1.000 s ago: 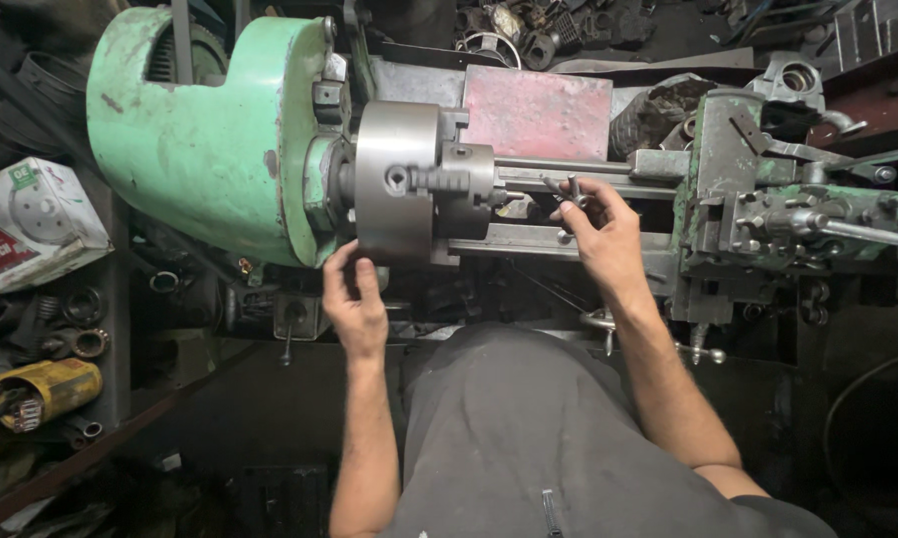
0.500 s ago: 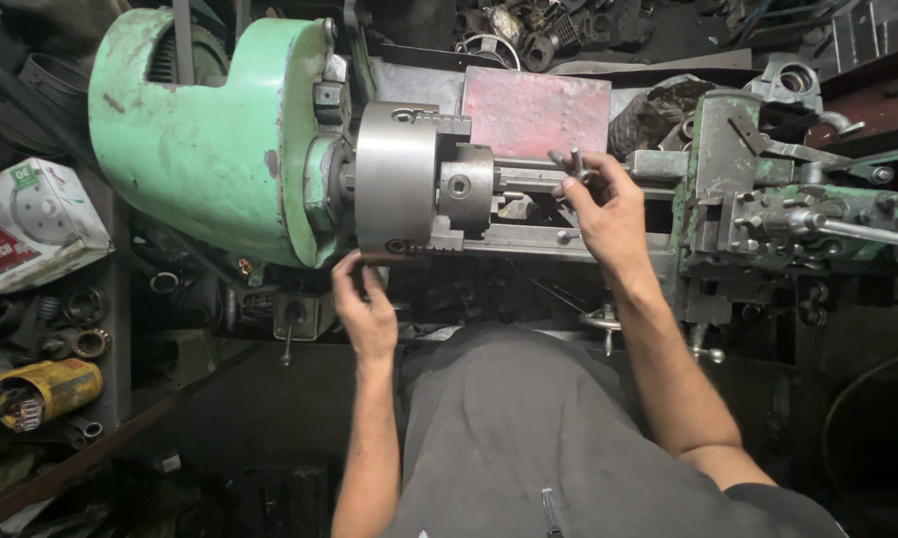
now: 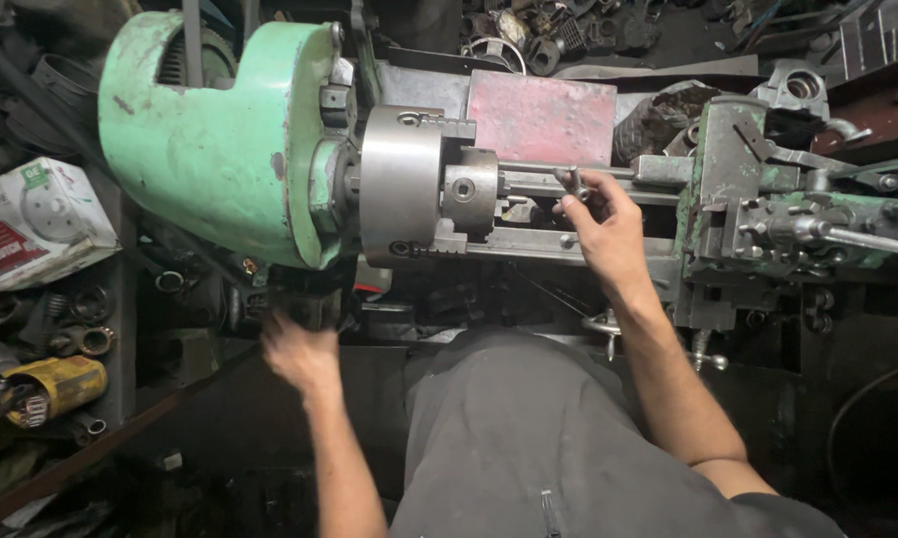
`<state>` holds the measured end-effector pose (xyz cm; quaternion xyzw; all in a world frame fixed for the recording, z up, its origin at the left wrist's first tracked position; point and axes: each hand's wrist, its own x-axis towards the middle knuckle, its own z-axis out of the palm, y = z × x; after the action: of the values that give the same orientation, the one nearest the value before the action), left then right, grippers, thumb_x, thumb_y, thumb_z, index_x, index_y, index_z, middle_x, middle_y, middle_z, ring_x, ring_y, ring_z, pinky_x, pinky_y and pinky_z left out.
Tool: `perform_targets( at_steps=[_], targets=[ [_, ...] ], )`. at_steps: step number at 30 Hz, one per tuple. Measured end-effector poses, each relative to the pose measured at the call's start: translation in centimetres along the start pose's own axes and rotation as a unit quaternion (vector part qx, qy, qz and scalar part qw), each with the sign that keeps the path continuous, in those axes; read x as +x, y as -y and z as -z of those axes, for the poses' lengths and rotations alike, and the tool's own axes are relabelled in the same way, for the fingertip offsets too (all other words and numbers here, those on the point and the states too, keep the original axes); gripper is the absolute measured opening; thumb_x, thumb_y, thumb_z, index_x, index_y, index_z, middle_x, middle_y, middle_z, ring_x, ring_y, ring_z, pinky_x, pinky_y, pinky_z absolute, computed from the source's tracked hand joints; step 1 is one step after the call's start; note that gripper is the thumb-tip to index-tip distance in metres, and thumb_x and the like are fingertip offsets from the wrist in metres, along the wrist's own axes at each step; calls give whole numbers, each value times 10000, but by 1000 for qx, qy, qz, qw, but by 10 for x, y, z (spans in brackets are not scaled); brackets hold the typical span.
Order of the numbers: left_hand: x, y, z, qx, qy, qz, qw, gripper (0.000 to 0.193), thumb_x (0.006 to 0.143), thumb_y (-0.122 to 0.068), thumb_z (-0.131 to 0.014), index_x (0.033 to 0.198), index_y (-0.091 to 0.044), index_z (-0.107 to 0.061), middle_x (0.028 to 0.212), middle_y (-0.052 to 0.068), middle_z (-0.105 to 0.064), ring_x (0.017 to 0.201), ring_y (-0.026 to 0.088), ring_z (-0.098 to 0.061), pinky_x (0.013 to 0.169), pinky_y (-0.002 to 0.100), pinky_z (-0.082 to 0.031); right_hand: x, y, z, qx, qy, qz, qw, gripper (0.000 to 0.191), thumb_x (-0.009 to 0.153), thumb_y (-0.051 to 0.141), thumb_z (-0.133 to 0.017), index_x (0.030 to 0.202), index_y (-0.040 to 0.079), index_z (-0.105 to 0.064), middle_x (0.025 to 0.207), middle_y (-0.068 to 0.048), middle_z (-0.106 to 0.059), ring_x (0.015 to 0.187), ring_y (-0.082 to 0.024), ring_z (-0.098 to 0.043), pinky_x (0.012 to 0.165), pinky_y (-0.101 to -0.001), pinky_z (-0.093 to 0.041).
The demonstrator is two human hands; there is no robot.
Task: The person operates a metal lathe, adjusting the chuck and tool post while the machine spins a cylindrical metal workpiece. They use a wrench to tighten components and a file to smooth the surface of the rotating metal.
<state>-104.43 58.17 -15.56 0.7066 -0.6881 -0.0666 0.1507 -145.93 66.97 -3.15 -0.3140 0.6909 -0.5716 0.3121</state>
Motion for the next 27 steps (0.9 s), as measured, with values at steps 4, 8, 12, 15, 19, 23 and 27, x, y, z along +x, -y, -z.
perform_targets(
  at_steps=[4,8,12,15,19,23,27],
  targets=[
    [-10,4,-25,-46,-68,-34,996,799,800,-265,-791,1486,43,-523,1391,339,-551,1324,537,-532,1161,565,-407,-1,-4,4,-4,8,-30,1000,276,993,22,-659,1268,1,-648,1039,-43,-724,913,-92,-695,757,-243,-553],
    [3,8,7,21,-10,-21,999,872,776,-550,-859,1381,20,-594,1319,290,-606,1172,507,-578,1055,571,-423,-3,-5,3,11,13,-23,1000,278,996,20,-658,1273,-6,-650,1062,-41,-724,911,-92,-697,758,-238,-546],
    [14,-28,46,84,-106,-129,983,765,742,-513,-854,1268,9,-667,1204,242,-675,1122,439,-625,1013,544,-458,-3,-4,6,8,19,-34,999,274,1012,27,-659,1284,-10,-650,1044,-47,-713,914,-90,-682,733,-244,-548],
    [13,-72,60,-41,-145,-162,975,427,873,-312,-810,1183,-36,-710,1129,171,-710,1076,372,-674,954,486,-527,-2,-4,7,26,11,-39,999,289,996,25,-655,1282,-8,-642,1098,-47,-723,913,-95,-691,743,-247,-568],
    [6,-114,76,-244,-153,-176,941,127,971,-63,-739,1086,-35,-691,1030,122,-717,947,317,-718,854,404,-588,-2,-7,8,36,3,-61,998,296,989,29,-652,1282,-6,-636,1105,-51,-720,912,-100,-695,722,-255,-573],
    [8,-135,90,-295,-152,-207,920,114,942,-11,-721,1042,-17,-667,979,127,-700,883,310,-715,785,384,-591,-2,-11,9,25,9,-44,999,293,1000,25,-654,1290,-15,-637,1104,-58,-717,925,-106,-695,760,-254,-569],
    [15,-142,97,-299,-157,-248,908,107,924,-14,-711,1016,-15,-655,970,121,-696,894,311,-706,810,406,-583,-2,-14,10,24,7,-59,998,294,992,30,-652,1283,-8,-638,1092,-48,-719,916,-101,-692,750,-256,-565]
  ],
)
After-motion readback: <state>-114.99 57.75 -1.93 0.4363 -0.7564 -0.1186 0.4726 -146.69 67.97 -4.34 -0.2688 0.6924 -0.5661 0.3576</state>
